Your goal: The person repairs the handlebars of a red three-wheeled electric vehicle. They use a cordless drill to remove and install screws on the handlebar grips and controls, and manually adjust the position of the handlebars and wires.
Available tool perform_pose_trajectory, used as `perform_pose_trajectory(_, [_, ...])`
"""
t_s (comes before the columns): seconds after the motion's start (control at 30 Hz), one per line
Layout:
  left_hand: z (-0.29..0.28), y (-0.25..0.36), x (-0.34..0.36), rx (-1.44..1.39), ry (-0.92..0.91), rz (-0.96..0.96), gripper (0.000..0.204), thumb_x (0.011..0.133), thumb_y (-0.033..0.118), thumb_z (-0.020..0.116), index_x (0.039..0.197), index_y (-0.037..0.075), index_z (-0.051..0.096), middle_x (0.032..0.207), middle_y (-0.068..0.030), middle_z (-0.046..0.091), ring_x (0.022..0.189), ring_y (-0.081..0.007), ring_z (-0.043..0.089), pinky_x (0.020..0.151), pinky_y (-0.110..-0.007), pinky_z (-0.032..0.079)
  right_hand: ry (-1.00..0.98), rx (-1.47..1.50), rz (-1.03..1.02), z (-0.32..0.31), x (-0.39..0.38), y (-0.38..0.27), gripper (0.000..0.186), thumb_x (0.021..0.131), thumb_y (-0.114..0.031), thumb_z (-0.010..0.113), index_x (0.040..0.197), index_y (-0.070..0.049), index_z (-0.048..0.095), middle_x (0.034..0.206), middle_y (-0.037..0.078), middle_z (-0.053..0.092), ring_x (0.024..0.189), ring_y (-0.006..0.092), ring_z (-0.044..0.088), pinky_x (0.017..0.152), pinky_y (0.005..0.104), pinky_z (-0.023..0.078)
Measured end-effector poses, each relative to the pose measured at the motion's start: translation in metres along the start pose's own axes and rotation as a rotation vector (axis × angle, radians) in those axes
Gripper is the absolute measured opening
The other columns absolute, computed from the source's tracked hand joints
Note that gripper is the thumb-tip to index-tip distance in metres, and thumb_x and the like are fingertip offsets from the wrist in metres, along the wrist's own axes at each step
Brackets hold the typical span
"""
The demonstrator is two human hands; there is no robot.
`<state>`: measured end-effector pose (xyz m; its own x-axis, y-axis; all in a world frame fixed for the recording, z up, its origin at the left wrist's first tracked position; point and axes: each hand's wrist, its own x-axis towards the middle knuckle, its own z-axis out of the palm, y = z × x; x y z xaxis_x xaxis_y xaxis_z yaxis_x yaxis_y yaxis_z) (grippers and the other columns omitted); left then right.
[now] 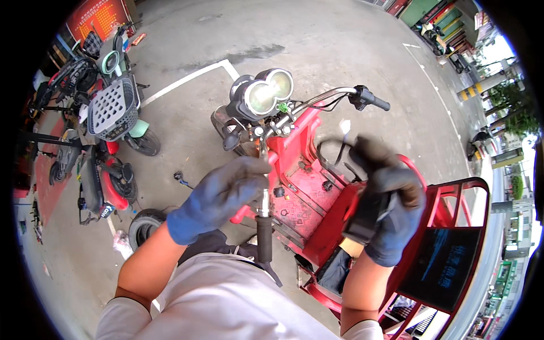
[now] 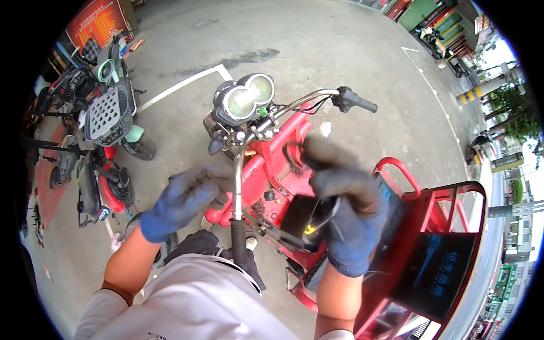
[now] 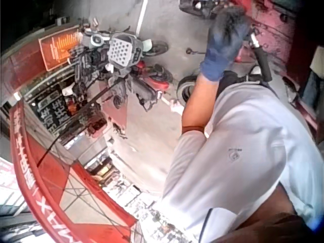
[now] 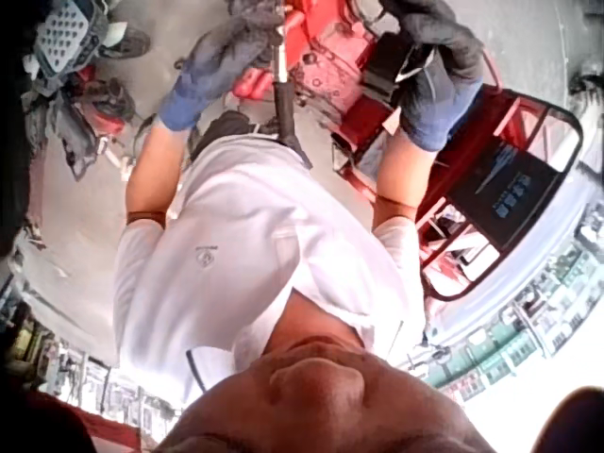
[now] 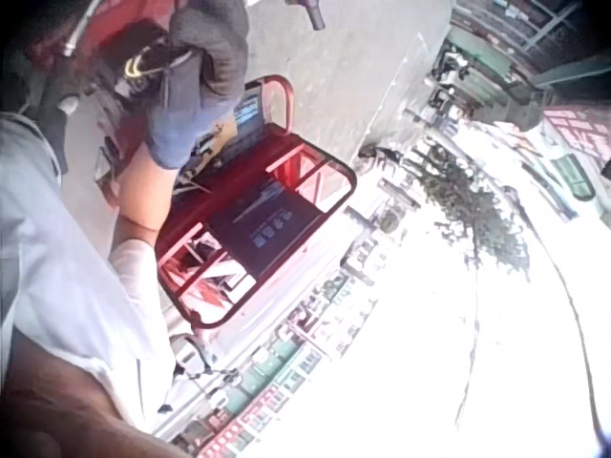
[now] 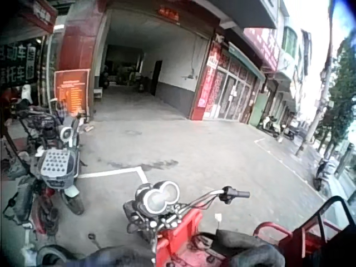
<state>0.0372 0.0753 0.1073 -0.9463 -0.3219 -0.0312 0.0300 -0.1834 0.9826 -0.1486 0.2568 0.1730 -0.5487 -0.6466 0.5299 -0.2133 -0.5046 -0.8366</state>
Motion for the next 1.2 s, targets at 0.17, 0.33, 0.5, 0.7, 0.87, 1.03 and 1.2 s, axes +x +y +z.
perform_pose_trajectory(0.17, [-0.027,0.073,-0.009,-0.645,-0.412,0.162,0.079,0.086,0.037,0.071,0.143,-0.003,0.033,0.128,-0.0138,0.054,0.117,-0.0211,0.052,0.098,-0.033,0.040,-0.285,-0.275,-0.505,0.123,0.069,-0.019,0.021,0.087,-0.020,0.068,0.086,-0.001,0.059,0.122,0.034,0.056,0.122,0.0464,0.052,0.104,0.0551,0.040])
perform_pose_trajectory(0.33, [-0.099,0.057,-0.046,-0.640,-0.410,0.102,0.092,0.075,0.040,0.082,0.140,-0.004,0.034,0.117,-0.0087,0.055,0.101,-0.0142,0.052,0.085,-0.028,0.043,-0.685,-0.479,-0.349,0.173,0.065,0.030,0.026,0.079,-0.005,0.065,0.104,-0.001,0.062,0.118,0.021,0.057,0.111,0.0399,0.056,0.095,0.0468,0.044])
perform_pose_trajectory(0.5, [-0.139,0.027,-0.056,-0.625,-0.366,0.013,0.072,0.079,0.021,0.080,0.135,-0.002,0.041,0.110,-0.0080,0.058,0.095,-0.0113,0.057,0.080,-0.026,0.048,-0.685,-0.894,-0.197,0.188,0.037,0.062,0.046,0.072,0.008,0.061,0.116,-0.005,0.060,0.124,0.017,0.055,0.112,0.0367,0.055,0.093,0.0421,0.045])
perform_pose_trajectory(0.7, [-0.151,0.030,-0.041,-0.348,-0.225,-0.025,0.064,0.081,0.007,0.076,0.134,-0.001,0.041,0.106,-0.0104,0.060,0.094,-0.0134,0.060,0.082,-0.030,0.051,-0.514,-0.731,0.201,0.187,0.024,0.023,0.060,0.074,-0.005,0.075,0.129,-0.003,0.053,0.129,0.021,0.053,0.113,0.0371,0.055,0.093,0.0407,0.046])
perform_pose_trajectory(0.87, [-0.124,0.066,-0.007,0.040,-0.235,0.250,0.068,0.081,0.020,0.079,0.133,-0.002,0.041,0.103,-0.0103,0.059,0.092,-0.0132,0.060,0.079,-0.029,0.051,-0.577,-1.115,0.198,0.197,0.031,0.005,0.066,0.073,-0.017,0.078,0.132,-0.005,0.051,0.122,0.017,0.056,0.103,0.0340,0.058,0.082,0.0402,0.050])
perform_pose_trajectory(1.03, [-0.109,0.072,0.009,-0.040,-0.182,0.368,0.048,0.087,0.015,0.070,0.126,-0.003,0.050,0.101,-0.0109,0.064,0.088,-0.0160,0.064,0.079,-0.030,0.053,0.370,-0.665,0.317,0.111,0.032,0.000,0.052,0.079,-0.006,0.072,0.128,-0.006,0.054,0.115,0.007,0.063,0.101,0.0153,0.062,0.094,0.0347,0.050])
perform_pose_trajectory(1.2, [-0.112,0.000,-0.016,0.108,-0.497,0.074,0.029,0.089,0.017,0.069,0.113,0.003,0.061,0.091,-0.0080,0.068,0.081,-0.0146,0.066,0.072,-0.031,0.054,0.624,-0.533,0.644,0.038,-0.076,0.063,0.050,0.087,-0.021,0.072,0.131,-0.012,0.050,0.114,0.005,0.063,0.089,0.0139,0.061,0.068,0.0288,0.052])
